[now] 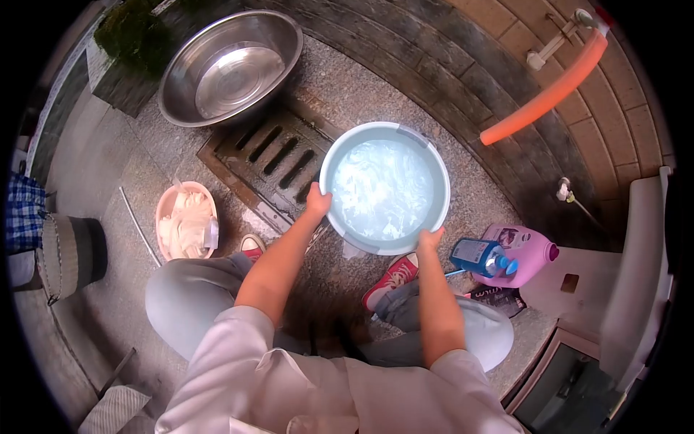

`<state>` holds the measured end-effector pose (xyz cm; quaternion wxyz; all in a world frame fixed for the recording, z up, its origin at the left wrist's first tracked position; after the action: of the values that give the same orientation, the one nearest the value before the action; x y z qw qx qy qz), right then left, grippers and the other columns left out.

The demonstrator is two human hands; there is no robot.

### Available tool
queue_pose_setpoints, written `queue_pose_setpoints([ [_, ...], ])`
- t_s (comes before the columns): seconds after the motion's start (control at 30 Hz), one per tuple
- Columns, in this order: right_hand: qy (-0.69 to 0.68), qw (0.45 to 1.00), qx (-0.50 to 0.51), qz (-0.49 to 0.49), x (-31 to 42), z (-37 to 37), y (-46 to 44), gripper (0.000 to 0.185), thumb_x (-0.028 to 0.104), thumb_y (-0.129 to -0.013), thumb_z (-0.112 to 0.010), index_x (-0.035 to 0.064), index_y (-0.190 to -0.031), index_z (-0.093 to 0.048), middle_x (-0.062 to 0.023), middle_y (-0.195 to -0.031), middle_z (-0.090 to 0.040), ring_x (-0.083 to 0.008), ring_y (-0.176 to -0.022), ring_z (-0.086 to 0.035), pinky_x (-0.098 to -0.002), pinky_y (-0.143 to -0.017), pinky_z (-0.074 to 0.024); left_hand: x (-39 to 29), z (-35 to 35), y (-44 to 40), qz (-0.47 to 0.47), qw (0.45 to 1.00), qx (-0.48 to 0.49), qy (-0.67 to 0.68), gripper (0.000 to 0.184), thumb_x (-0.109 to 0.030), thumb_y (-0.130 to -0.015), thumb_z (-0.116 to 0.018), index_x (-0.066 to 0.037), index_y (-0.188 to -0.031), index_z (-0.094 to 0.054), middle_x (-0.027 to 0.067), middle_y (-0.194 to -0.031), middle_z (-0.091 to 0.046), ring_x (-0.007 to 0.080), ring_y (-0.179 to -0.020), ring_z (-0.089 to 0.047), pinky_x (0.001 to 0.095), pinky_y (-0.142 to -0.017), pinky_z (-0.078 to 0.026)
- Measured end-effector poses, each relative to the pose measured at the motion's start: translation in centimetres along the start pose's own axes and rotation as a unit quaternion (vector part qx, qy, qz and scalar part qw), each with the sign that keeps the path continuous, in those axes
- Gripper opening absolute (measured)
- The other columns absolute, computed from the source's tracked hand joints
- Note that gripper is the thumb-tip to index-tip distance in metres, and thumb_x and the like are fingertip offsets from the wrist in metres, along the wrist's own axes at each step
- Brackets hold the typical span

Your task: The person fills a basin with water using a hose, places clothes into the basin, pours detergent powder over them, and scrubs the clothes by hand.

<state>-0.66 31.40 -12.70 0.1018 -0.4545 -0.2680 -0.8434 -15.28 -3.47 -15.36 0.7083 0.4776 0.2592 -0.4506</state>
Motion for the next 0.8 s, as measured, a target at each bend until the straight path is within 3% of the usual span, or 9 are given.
queue_pose_setpoints([
  [0.2,0.037,0.998,0.037,0.025,-0.5,-1.3,1.1,0.051,-0.004,-0.067,-0.043,0.0068,-0.116,-0.038,-0.0172,-0.109,-0.052,-0.0307,-0.101,-0.051,-0.0367,-0.087,-0.0386,2.0,3.0,3.5,0.024,0.993,0.004,0.119,0.032,-0.005,-0.069,-0.055,0.003,-0.099,-0.047,0.0180,-0.093,-0.058,0.0276,-0.087,-0.058,0.0348,-0.076,-0.045],
  [0.33,0.026,0.995,0.082,0.042,-0.7,-3.5,2.1,0.051,-0.003,-0.067,-0.044,0.0087,-0.116,-0.039,-0.0173,-0.108,-0.053,-0.0317,-0.101,-0.052,-0.0372,-0.088,-0.0385,6.5,5.3,5.3,0.080,0.984,-0.018,0.156,0.037,-0.007,-0.067,-0.055,0.004,-0.101,-0.047,0.0186,-0.091,-0.058,0.0293,-0.084,-0.058,0.0364,-0.074,-0.046],
  [0.37,0.026,0.994,0.092,0.044,-0.3,-3.9,2.8,0.051,-0.003,-0.067,-0.044,0.0087,-0.116,-0.039,-0.0173,-0.108,-0.053,-0.0317,-0.101,-0.052,-0.0372,-0.088,-0.0385,7.3,6.3,5.8,0.088,0.988,-0.034,0.122,0.038,-0.008,-0.067,-0.056,0.005,-0.101,-0.047,0.0186,-0.088,-0.058,0.0287,-0.077,-0.060,0.0370,-0.063,-0.048],
  [0.4,0.051,0.990,0.115,0.060,0.3,-4.5,3.4,0.051,-0.003,-0.066,-0.044,0.0093,-0.116,-0.039,-0.0170,-0.107,-0.054,-0.0320,-0.101,-0.052,-0.0375,-0.087,-0.0389,8.1,7.2,6.2,0.091,0.987,-0.044,0.123,0.038,-0.008,-0.067,-0.056,0.005,-0.101,-0.047,0.0186,-0.088,-0.058,0.0287,-0.077,-0.060,0.0370,-0.063,-0.048],
  [0.47,0.077,0.983,0.148,0.082,1.1,-5.9,5.0,0.051,-0.002,-0.066,-0.045,0.0099,-0.115,-0.040,-0.0167,-0.106,-0.055,-0.0323,-0.101,-0.052,-0.0378,-0.087,-0.0393,10.6,8.3,7.5,0.167,0.975,-0.031,0.141,0.038,-0.008,-0.067,-0.055,0.005,-0.102,-0.047,0.0188,-0.087,-0.058,0.0270,-0.067,-0.060,0.0350,-0.048,-0.048],
  [0.5,0.095,0.980,0.148,0.097,1.4,-6.5,5.7,0.050,-0.002,-0.066,-0.045,0.0100,-0.114,-0.041,-0.0162,-0.105,-0.055,-0.0323,-0.100,-0.053,-0.0380,-0.086,-0.0397,11.2,9.1,8.1,0.140,0.974,-0.039,0.174,0.038,-0.009,-0.067,-0.055,0.005,-0.101,-0.046,0.0180,-0.083,-0.058,0.0252,-0.057,-0.059,0.0326,-0.038,-0.044],
  [0.67,0.080,0.971,0.193,0.118,0.5,-9.8,7.9,0.049,0.000,-0.066,-0.045,0.0101,-0.113,-0.043,-0.0148,-0.105,-0.056,-0.0323,-0.099,-0.053,-0.0388,-0.086,-0.0404,16.0,12.5,9.4,0.153,0.970,-0.101,0.160,0.036,-0.011,-0.066,-0.058,0.006,-0.096,-0.049,0.0172,-0.076,-0.059,0.0251,-0.056,-0.060,0.0326,-0.040,-0.047],
  [0.8,0.123,0.961,0.217,0.122,2.0,-10.1,11.0,0.052,-0.003,-0.066,-0.043,0.0099,-0.117,-0.042,-0.0147,-0.106,-0.055,-0.0309,-0.100,-0.053,-0.0380,-0.086,-0.0407,15.9,14.2,11.3,0.156,0.977,-0.041,0.142,0.036,-0.012,-0.069,-0.059,0.006,-0.099,-0.052,0.0170,-0.078,-0.061,0.0254,-0.060,-0.062,0.0319,-0.043,-0.050],
])
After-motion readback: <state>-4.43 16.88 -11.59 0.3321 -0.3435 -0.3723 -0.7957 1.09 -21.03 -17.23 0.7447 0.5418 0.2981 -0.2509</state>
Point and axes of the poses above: each hand's wrist, its own y-axis away from the middle knuckle, its own z-axis out of the back of the hand, x = y × z, the point moved 7 cm from there along -y, towards the middle knuckle
